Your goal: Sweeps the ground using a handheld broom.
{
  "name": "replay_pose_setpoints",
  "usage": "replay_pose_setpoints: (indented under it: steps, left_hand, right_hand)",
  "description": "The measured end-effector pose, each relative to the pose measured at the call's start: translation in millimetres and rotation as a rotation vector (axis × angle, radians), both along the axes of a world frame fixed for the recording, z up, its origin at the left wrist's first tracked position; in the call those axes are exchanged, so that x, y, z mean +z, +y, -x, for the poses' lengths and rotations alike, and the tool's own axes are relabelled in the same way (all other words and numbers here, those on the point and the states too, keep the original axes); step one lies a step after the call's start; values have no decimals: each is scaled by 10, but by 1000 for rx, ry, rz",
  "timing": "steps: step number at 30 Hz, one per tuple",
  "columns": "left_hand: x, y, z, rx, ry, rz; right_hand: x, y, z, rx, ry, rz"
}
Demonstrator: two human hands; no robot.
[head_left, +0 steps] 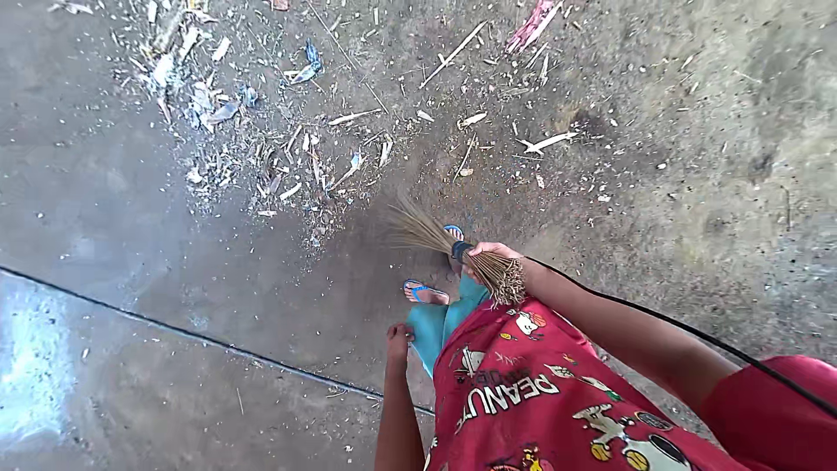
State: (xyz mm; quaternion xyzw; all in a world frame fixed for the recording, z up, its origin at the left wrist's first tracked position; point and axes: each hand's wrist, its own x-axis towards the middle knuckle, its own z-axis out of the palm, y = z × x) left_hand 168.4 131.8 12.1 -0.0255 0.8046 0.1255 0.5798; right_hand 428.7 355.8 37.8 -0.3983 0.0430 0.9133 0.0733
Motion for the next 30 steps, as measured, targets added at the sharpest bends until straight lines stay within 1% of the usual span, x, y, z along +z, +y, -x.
replay_pose_setpoints:
  steps: [2,4,6,7,9,11,12,14,15,18,20,23,25,27,29,30]
  left_hand:
    - [-31,54,8,-30,-6,-25]
    - [-53,187,10,-81,-12,-90]
    - [-57,301,-2,-153,-34,-129]
    - [-59,335,5,-198,-42,-135]
    - [-70,524,17,-249,-44,-164]
    - [-23,687,-36,-260,-27,-223]
    - [8,752,-52,-260,-26,-249]
    - [37,800,-72,-272,-30,-292]
    - [39,802,-84,-267,-33,-309]
    - [39,679,-137,-180,-58,-337]
    - [51,497,-169,-58,-68,-356]
    - [207,295,-168,153,-133,-344]
    - [343,202,-151,244,-209,-372]
    - [410,195,-79,279,-328,-443]
    - [424,267,44,341,-527,-558]
    - [445,317,122,424,-653,-645]
  right_hand:
    - [-21,84,-458,-34,-174,-104]
    - [-3,307,-985,-96,-288,-221]
    - [69,535,-1370,-206,-362,-255]
    - [113,576,-1479,-283,-369,-243]
    - [239,657,-1445,-401,-410,-246]
    - [376,656,-1163,-420,-539,-293]
    - [444,602,-928,-399,-656,-307]
    - [531,390,-416,-368,-862,-257]
    - [552,299,-177,-375,-874,-230]
    - [656,74,422,-407,-724,-165]
    - [803,-29,715,-395,-585,-105]
    - [991,-105,900,-365,-343,-4]
    - [1042,-126,931,-383,-147,121]
    - [1128,-140,1143,-429,-21,275]
    - [1372,-277,1507,-396,-6,313]
    - [1502,-399,1691,-356,-3,303]
